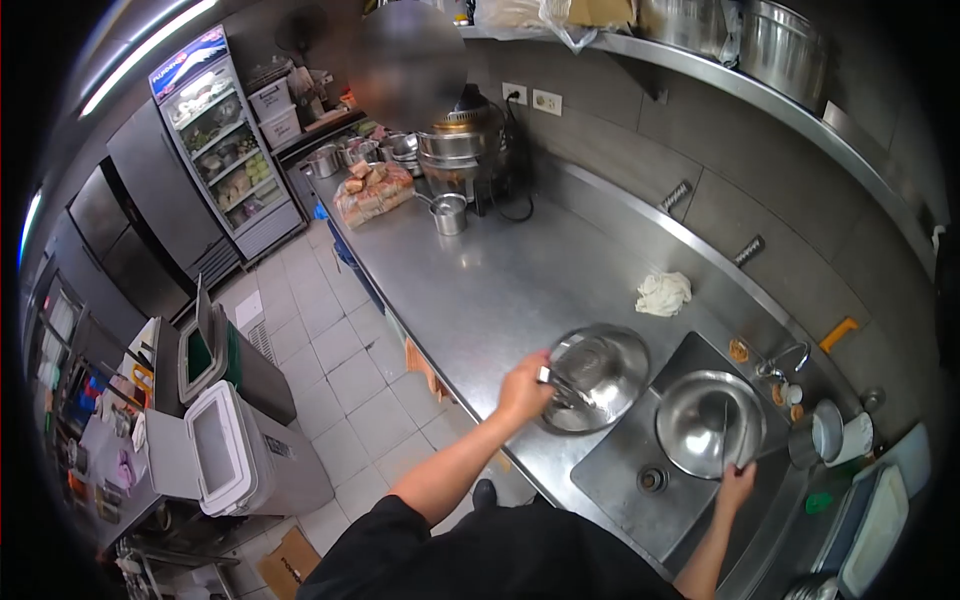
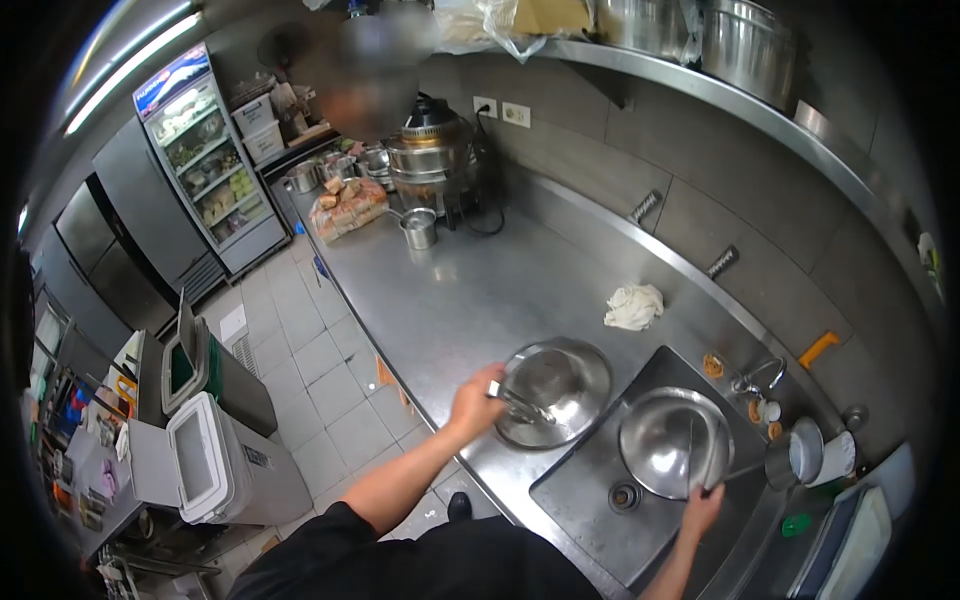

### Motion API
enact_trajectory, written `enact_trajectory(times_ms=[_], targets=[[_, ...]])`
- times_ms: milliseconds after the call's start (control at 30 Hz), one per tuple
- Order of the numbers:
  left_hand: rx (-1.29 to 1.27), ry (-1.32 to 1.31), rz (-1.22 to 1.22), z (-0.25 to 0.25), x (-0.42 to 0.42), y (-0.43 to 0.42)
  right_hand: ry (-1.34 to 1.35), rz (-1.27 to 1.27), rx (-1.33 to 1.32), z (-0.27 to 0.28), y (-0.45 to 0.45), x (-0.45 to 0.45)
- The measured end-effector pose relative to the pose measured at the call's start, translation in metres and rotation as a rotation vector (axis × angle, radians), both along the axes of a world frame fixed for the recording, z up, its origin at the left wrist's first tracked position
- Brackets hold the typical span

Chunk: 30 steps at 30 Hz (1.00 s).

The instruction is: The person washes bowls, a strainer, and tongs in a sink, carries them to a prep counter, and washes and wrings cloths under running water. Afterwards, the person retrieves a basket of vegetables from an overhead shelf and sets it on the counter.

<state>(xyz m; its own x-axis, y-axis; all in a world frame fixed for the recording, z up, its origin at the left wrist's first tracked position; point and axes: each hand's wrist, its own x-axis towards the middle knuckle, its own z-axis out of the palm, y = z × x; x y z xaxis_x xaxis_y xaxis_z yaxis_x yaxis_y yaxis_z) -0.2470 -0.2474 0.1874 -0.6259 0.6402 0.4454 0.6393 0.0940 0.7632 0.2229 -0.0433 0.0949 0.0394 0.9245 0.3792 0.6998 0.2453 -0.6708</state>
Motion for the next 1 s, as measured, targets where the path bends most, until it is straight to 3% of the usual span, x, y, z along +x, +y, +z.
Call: enact_trajectory(times_ms=[33, 100, 200, 233, 267, 300, 600, 667, 767, 867, 1000], targets=[[0.045, 0.236, -0.071, 0.008, 0.010, 0.009, -0.013, -0.047, -0.043, 0.023, -0.007, 0.010], [-0.005, 0.274, -0.349, 0.036, 0.029, 0.017, -0.015, -0.096, -0.081, 0.057, -0.017, 0.033], [0.123, 0.508, -0.518, 0.062, 0.053, 0.038, -0.059, -0.107, 0.070, 0.072, -0.015, 0.073], [0.127, 0.512, -0.519, 0.075, 0.060, 0.042, -0.072, -0.098, 0.241, 0.090, -0.020, 0.073], [0.240, 0.569, -0.562, 0.088, 0.065, 0.047, -0.088, -0.091, 0.408, 0.100, -0.025, 0.076], [0.354, 0.623, -0.607, 0.101, 0.070, 0.051, -0.053, -0.096, 0.376, 0.101, -0.021, 0.090], [0.585, 0.766, -0.619, 0.191, 0.080, 0.064, -0.054, -0.176, 0.489, 0.168, -0.019, 0.116], [0.639, 0.827, -0.580, 0.206, 0.079, 0.067, 0.056, -0.060, 0.596, 0.175, -0.013, 0.129], [0.590, 0.858, -0.585, 0.226, 0.079, 0.067, -0.085, -0.226, 0.603, 0.200, -0.017, 0.124], [0.618, 0.835, -0.541, 0.228, 0.089, 0.067, 0.019, -0.197, 0.624, 0.206, -0.021, 0.117], [0.574, 0.791, -0.554, 0.185, 0.099, 0.071, -0.048, -0.236, 0.556, 0.184, -0.032, 0.102]])
